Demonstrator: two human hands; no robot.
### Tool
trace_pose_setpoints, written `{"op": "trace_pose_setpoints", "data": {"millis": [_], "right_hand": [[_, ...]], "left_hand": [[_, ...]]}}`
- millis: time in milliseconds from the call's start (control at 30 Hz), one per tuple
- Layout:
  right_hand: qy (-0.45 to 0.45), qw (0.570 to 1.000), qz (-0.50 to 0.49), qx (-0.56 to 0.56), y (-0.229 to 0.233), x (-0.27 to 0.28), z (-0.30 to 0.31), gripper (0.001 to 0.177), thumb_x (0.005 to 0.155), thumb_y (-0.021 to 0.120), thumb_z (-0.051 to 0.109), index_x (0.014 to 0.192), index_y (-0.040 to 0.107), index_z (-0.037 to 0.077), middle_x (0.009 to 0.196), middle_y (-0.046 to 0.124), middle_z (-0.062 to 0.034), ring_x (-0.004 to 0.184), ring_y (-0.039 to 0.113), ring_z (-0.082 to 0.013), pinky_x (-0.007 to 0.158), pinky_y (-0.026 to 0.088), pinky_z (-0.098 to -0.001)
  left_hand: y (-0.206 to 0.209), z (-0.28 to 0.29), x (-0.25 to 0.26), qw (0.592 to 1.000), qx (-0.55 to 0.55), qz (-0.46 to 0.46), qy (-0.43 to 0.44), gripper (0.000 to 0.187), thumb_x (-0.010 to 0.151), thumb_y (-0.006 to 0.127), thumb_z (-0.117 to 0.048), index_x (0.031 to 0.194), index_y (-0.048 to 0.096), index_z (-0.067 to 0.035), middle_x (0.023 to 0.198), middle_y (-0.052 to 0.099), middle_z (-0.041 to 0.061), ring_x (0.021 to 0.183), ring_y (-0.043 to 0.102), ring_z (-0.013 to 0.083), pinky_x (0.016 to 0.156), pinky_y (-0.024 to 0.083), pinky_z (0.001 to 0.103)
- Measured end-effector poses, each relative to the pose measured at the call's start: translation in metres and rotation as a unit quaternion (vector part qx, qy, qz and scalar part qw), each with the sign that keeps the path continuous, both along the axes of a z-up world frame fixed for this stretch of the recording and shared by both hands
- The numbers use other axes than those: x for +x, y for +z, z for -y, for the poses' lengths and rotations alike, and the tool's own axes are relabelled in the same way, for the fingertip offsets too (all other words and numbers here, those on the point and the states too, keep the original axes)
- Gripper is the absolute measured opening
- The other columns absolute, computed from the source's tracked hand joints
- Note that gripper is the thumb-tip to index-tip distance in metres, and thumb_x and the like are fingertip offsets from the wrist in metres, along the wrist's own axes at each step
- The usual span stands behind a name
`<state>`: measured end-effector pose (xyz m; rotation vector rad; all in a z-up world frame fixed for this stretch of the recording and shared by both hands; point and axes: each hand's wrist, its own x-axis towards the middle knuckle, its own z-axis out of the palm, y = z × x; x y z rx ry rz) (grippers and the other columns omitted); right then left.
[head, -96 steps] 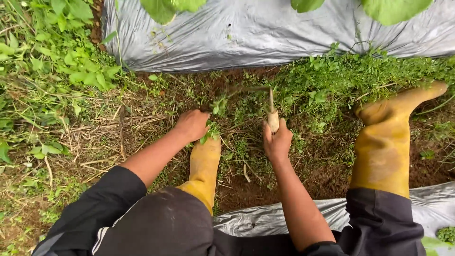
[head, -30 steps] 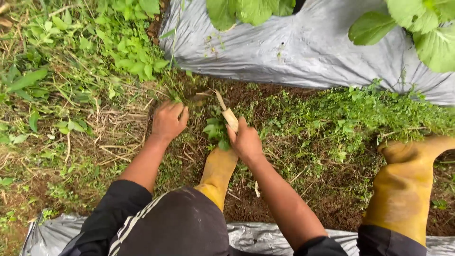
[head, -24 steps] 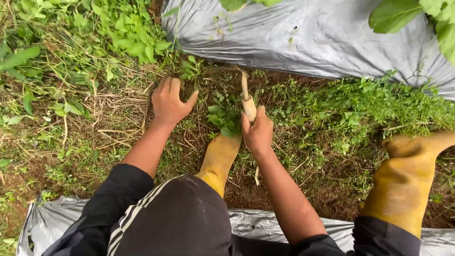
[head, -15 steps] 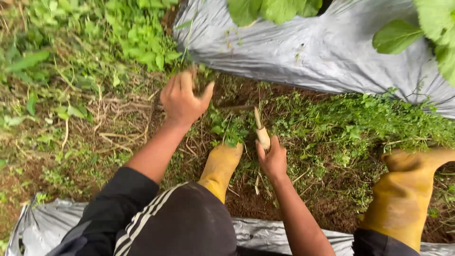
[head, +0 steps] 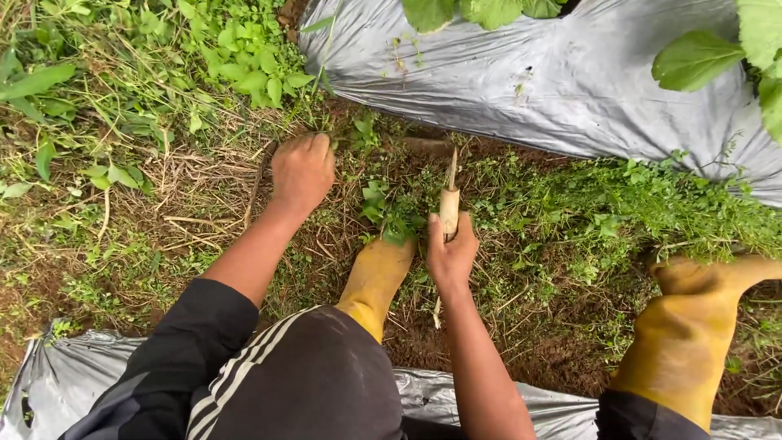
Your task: The person uses a small hand hoe to remove weeds from the soil between rows of crops covered with plastic mulch. They repeatedly scrape the ground to uproot the weeds and occasionally pull them out by hand.
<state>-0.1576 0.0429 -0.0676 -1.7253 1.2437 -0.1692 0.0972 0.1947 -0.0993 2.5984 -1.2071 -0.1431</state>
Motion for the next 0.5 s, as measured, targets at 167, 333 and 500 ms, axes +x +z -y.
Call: {"op": "trace_pose_setpoints", "data": {"millis": [167, 333, 500], "right_hand": [[-0.282, 0.943, 0.042, 0.169, 0.035, -0.042, 0.002, 0.033, 0.109, 0.047, 0.036, 0.094, 0.048, 0.008, 0.057, 0.043, -0.0042, 0.039, 0.038, -0.0129, 0.035, 0.036, -0.0273], [-0.555, 0.804, 0.116, 0.181, 0.028, -0.118, 0.02, 0.036, 0.109, 0.039, 0.042, 0.086, 0.042, 0.014, 0.051, 0.035, 0.004, 0.034, 0.031, -0.0096, 0.031, 0.03, -0.0284], [-0.603, 0.761, 0.222, 0.09, 0.052, -0.114, 0.111, 0.032, 0.11, 0.037, 0.042, 0.09, 0.044, 0.018, 0.052, 0.04, 0.0106, 0.035, 0.038, -0.0068, 0.03, 0.04, -0.0231]], "left_hand": [[-0.014, -0.041, -0.023, 0.996, -0.044, -0.077, -0.012, 0.019, 0.105, 0.069, -0.018, 0.098, 0.071, 0.0, 0.084, 0.072, 0.015, 0.092, 0.076, 0.0336, 0.092, 0.061, 0.05], [-0.032, -0.034, -0.029, 0.987, -0.038, -0.135, -0.079, 0.034, 0.117, 0.057, -0.024, 0.092, 0.06, -0.001, 0.073, 0.051, 0.012, 0.091, 0.069, 0.0345, 0.101, 0.054, 0.048], [-0.004, -0.016, -0.041, 0.995, 0.043, -0.086, -0.035, 0.028, 0.114, 0.065, -0.026, 0.098, 0.064, -0.003, 0.081, 0.065, 0.017, 0.09, 0.067, 0.0343, 0.099, 0.051, 0.051]]}}
